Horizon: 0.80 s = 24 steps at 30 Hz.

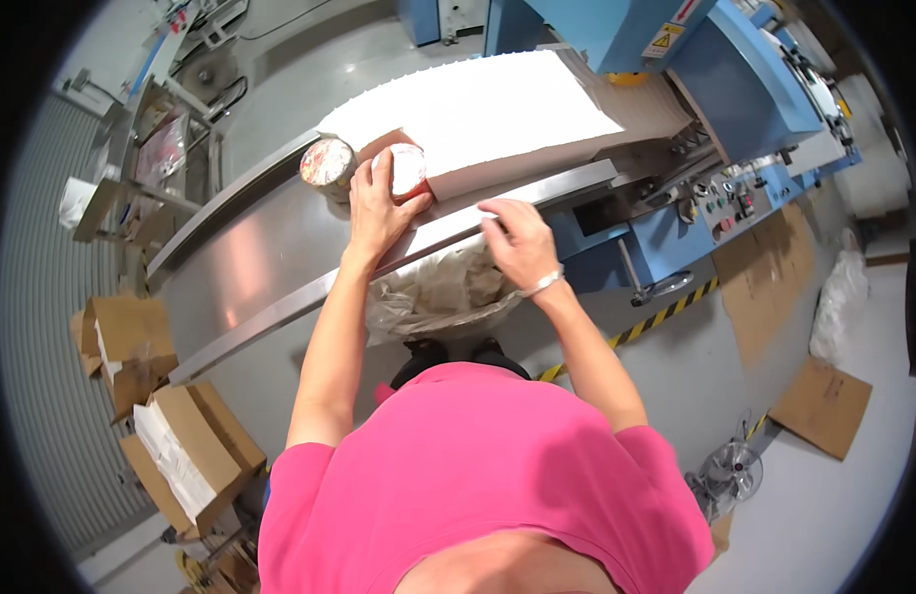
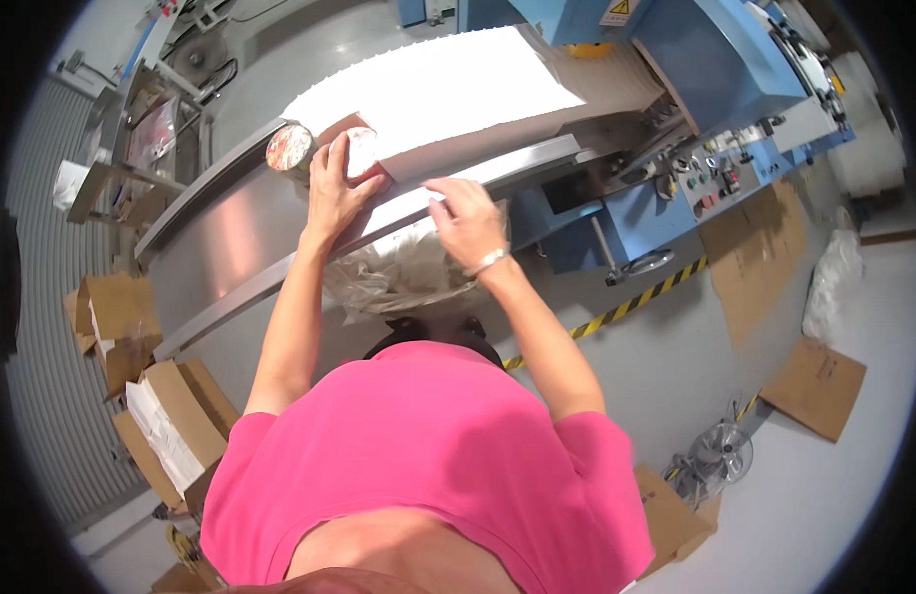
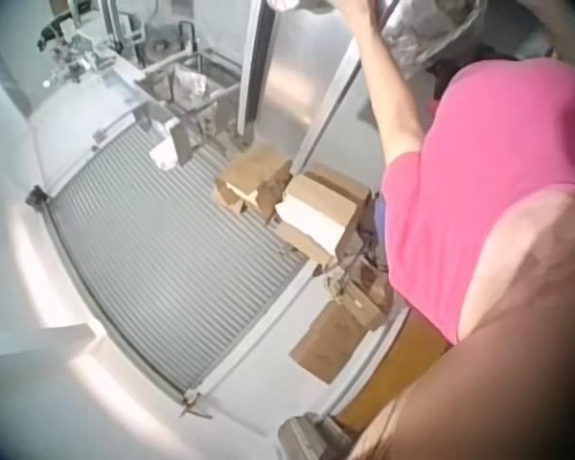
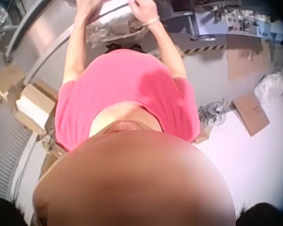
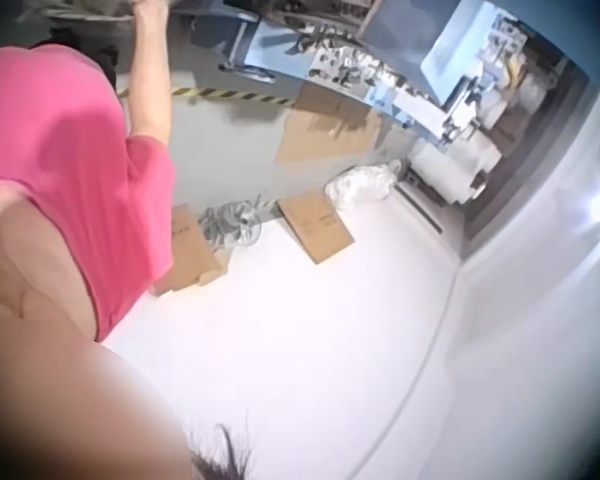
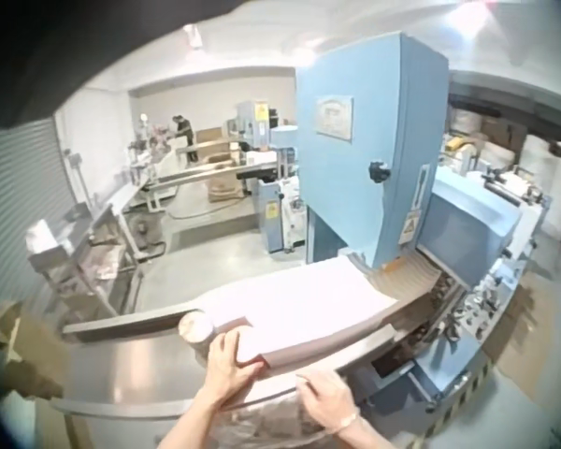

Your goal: Gather pleated paper filters from the machine output and place them onto a conveyor belt for packaging.

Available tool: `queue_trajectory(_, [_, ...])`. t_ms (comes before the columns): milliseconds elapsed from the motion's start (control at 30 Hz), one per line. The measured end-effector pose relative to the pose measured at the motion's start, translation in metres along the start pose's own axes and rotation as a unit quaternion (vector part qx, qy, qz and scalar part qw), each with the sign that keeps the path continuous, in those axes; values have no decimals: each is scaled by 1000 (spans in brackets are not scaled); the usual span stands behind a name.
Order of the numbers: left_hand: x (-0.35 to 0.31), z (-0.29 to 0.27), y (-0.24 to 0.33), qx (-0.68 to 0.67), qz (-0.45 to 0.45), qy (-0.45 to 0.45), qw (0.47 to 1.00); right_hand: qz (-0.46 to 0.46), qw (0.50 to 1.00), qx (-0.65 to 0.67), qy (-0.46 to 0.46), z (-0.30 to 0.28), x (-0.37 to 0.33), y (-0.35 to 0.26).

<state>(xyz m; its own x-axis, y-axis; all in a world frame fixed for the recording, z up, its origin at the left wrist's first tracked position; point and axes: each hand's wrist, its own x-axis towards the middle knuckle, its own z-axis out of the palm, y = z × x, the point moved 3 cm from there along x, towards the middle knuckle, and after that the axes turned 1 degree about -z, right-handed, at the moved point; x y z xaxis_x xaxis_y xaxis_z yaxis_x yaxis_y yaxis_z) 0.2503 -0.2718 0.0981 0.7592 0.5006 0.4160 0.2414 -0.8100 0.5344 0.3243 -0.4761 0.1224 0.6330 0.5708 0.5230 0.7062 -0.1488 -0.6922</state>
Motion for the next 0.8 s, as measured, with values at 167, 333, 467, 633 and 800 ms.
queue_trajectory(167, [5,-21,-11,-63,28,-76,995,-73,997,9,-26,29,19,-26])
queue_trajectory(333, [3,-16,-24,-98,55,-103,988,-107,988,-99,-43,63,41,-35])
queue_trajectory(467, [7,-12,-24,-111,71,-90,987,-95,977,-188,-30,95,65,-30])
queue_trajectory(633, [11,-19,-22,-144,78,-136,977,-4,951,-309,-3,97,67,-9])
queue_trajectory(800, [7,-31,-14,-150,76,-152,974,21,953,-301,-13,82,65,-12])
